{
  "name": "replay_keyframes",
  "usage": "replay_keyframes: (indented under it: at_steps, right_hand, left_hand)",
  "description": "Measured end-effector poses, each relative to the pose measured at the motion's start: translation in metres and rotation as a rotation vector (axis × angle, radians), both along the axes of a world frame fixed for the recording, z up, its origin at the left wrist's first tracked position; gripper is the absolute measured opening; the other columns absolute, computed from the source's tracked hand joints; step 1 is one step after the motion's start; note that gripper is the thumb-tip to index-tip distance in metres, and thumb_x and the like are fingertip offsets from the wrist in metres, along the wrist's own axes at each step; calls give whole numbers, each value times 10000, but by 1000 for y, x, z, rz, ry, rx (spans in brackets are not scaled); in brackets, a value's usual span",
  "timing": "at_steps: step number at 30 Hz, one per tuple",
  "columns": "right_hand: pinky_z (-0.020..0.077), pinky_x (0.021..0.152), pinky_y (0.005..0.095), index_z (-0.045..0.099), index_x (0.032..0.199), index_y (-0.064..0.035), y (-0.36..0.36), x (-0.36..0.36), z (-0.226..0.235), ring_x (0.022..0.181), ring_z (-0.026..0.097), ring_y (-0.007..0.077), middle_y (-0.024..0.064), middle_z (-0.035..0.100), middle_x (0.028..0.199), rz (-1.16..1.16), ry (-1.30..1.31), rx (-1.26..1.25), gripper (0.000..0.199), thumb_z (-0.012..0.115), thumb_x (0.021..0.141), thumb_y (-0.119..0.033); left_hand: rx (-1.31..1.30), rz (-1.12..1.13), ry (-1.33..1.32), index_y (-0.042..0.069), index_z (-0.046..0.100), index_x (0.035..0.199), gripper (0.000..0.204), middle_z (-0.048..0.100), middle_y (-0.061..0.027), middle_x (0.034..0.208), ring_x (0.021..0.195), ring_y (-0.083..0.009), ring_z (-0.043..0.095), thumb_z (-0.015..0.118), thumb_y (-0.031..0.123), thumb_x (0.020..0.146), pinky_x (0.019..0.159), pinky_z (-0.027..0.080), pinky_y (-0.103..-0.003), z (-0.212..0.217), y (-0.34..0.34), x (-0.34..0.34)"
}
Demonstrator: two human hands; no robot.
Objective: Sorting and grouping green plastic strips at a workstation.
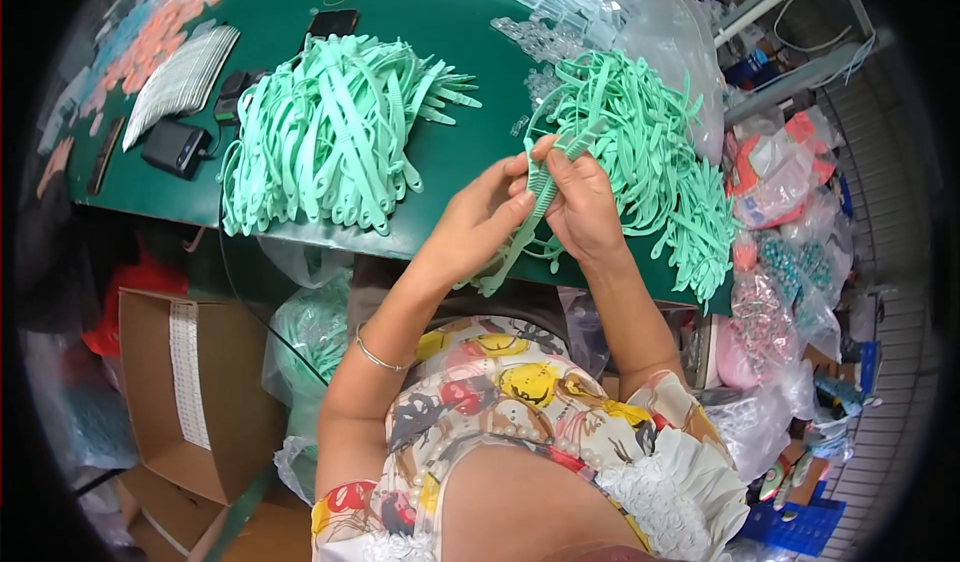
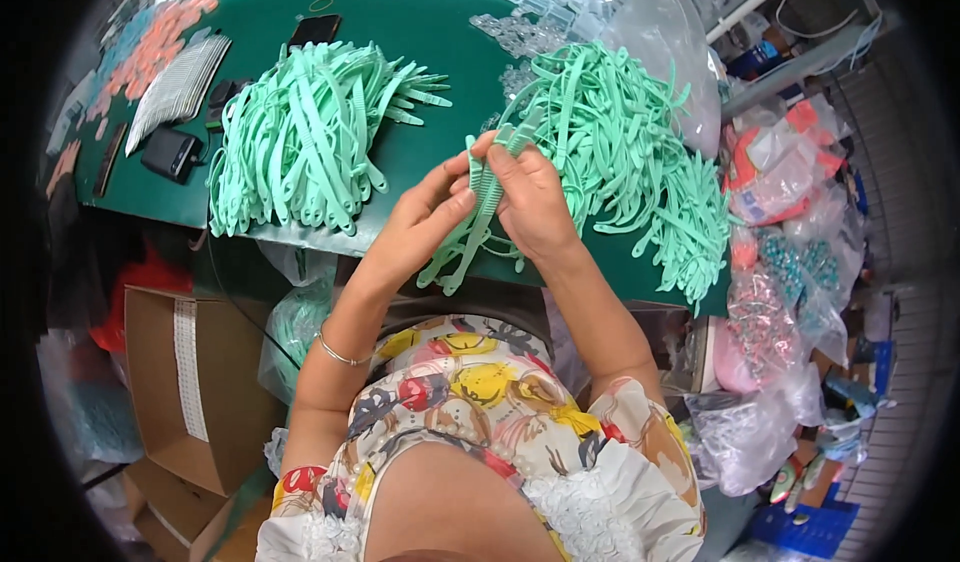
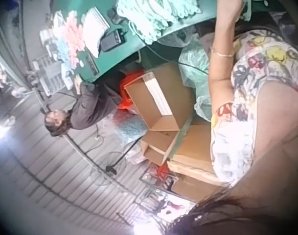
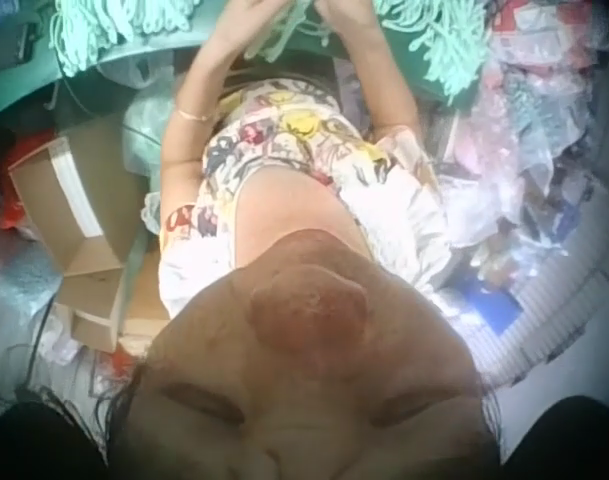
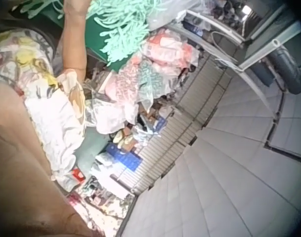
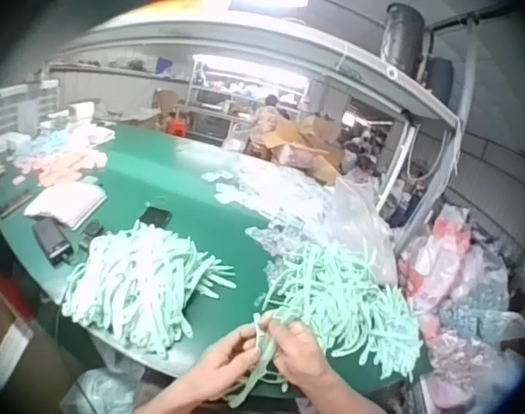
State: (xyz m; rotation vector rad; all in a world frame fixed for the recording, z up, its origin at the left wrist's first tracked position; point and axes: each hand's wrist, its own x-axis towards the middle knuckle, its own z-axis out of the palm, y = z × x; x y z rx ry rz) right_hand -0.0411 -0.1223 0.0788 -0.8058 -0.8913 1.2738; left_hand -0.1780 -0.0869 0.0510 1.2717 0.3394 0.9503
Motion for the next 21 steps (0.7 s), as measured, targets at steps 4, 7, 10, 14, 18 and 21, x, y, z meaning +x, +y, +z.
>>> replay_keyframes:
  at_steps: [4,7,10,14,18,21]
  right_hand:
    - [495,716,277,531,1024,-22,2,-5,-7,795,610,161,92,604,932,-90,-49,-3,193,443,944,-174]
    - [482,730,297,566,988,17,5,-12,-6,779,618,187,94,626,871,-339,-609,211,179,478,916,-121]
    - [481,717,310,577,974,20,12,-4,-14,779,623,237,137,634,880,-400,-797,327,163,487,893,-90]
    - [416,864,324,579,1039,-10,10,-4,-15,939,565,212,103,619,1033,-389,-880,315,228,453,929,-165]
    - [407,881,336,562,1109,-5,13,2,-3,947,565,243,117,608,1054,-300,-1049,286,269,452,925,-167]
    - [406,876,346,542,1148,-10,8,19,21,933,566,256,123,561,1111,55,-663,-90,286,480,908,-154]
  left_hand:
    - [-125,66,148,1,455,1223,347,527,18,858,776,-46,480,457,166,919,698,399,-189,-2,1,13]
    - [-284,30,67,7,490,1178,299,542,22,859,756,-23,485,439,167,931,664,400,-157,-2,2,15]
    - [-434,-49,13,9,518,1119,256,571,-1,907,771,-45,528,427,169,940,674,433,-178,-5,5,14]
    - [-410,-54,-127,10,513,1112,247,582,-52,1006,909,-100,550,425,166,941,803,431,-240,-1,4,20]
    - [-469,46,-109,13,497,1111,260,573,-50,957,826,-113,556,425,193,938,727,441,-235,9,9,25]
    - [-518,-182,-79,35,497,1072,297,435,2,748,531,-85,372,431,288,931,462,298,-213,-4,22,22]
